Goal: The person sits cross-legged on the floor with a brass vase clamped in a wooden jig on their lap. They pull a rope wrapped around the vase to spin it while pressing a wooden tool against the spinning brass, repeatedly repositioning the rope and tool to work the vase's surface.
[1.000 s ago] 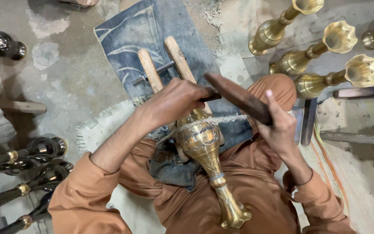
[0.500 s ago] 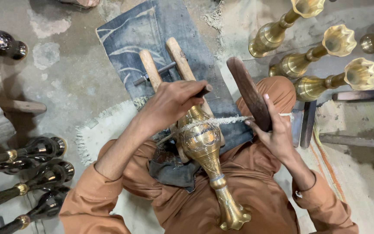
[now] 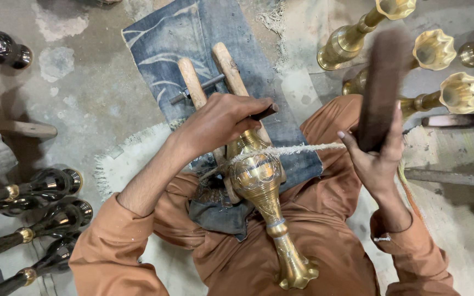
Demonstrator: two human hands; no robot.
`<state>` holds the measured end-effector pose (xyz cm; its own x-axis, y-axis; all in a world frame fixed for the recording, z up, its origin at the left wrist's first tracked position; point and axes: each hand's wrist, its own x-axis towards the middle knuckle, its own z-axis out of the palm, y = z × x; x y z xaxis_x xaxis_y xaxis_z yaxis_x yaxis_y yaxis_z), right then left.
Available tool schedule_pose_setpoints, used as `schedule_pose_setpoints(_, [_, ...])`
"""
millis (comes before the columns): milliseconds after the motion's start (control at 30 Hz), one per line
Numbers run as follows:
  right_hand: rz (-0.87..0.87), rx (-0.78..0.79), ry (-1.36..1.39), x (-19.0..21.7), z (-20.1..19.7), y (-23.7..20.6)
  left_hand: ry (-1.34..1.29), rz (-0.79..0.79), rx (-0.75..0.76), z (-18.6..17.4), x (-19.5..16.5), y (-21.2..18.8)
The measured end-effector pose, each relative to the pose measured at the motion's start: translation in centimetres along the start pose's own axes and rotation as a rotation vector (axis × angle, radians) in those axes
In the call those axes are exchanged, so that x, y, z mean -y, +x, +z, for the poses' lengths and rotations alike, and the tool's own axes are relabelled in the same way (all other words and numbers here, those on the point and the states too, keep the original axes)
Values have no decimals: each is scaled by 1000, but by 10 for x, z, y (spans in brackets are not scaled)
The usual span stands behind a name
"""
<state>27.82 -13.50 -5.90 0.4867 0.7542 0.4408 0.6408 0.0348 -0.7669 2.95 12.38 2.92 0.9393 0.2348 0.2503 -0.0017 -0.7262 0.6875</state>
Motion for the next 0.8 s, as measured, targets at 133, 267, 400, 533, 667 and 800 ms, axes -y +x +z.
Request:
schedule_pose_setpoints(133, [-301,118,-360,9,2,20,-22,-50,37,2,3,-3])
schedule_pose_setpoints(267, [-224,106,-211,24,4,38,4,-16,-66,6,3,-10])
schedule_pose_setpoints(400, [-575,312,-706,29,2,55,35,-108,-88,11,0,-19])
schedule_pose_setpoints(533, [-394,247,-375,23,-6,70,38,-71,-298,20,-8,-30])
schedule_pose_setpoints(667, [-552,348,-481,23,-11,87,61,-237,-307,31,-10,-36])
schedule_pose_setpoints(800, [-556,375,-366,40,-8,101,135,-122,-427,38,-7,-38])
